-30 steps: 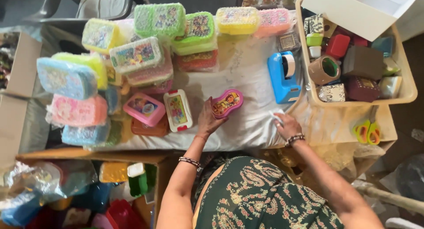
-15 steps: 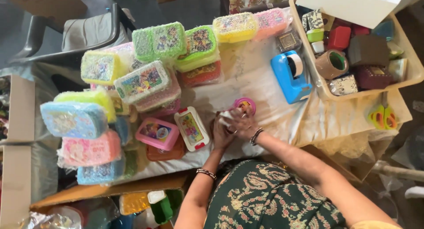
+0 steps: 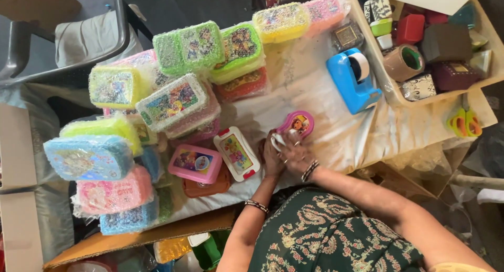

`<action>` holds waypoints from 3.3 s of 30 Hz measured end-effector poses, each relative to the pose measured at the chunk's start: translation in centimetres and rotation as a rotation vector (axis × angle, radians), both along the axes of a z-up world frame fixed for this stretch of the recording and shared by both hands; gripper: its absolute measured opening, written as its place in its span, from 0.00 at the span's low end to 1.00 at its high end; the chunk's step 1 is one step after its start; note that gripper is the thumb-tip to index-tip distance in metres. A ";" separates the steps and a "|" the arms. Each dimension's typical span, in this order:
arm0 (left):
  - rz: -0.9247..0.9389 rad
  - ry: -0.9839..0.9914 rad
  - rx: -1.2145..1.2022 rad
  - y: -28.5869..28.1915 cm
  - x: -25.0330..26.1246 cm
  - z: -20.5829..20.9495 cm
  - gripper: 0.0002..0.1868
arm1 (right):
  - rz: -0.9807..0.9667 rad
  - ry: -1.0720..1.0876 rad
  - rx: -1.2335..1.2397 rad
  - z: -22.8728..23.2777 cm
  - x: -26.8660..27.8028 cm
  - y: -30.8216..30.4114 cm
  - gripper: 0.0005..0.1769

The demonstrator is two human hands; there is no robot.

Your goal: The recorder is wrapping plastic food containers with bubble wrap and organizing them.

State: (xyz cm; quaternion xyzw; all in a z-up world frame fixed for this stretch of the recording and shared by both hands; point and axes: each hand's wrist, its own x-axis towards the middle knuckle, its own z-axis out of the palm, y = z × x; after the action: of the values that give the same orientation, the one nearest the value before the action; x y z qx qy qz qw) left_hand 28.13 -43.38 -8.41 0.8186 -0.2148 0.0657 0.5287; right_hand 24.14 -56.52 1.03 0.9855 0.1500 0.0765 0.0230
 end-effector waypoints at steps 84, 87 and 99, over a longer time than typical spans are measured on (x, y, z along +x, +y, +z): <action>0.056 0.219 0.114 -6.9 0.7 12.9 0.53 | -0.457 0.122 0.979 1.6 9.3 -17.0 0.22; 0.081 0.207 0.102 -7.5 0.5 17.4 0.44 | -0.597 0.331 0.965 5.8 9.4 -15.7 0.22; 0.050 0.346 0.513 -9.2 0.9 16.5 0.16 | -0.123 -0.112 0.675 5.0 6.2 -11.1 0.15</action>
State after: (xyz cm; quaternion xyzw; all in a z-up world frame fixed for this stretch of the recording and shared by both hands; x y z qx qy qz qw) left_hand 29.04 -52.58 8.05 0.9294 -0.1109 -0.1182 0.3317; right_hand 30.30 -67.58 6.00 0.9390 0.0552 0.1741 -0.2916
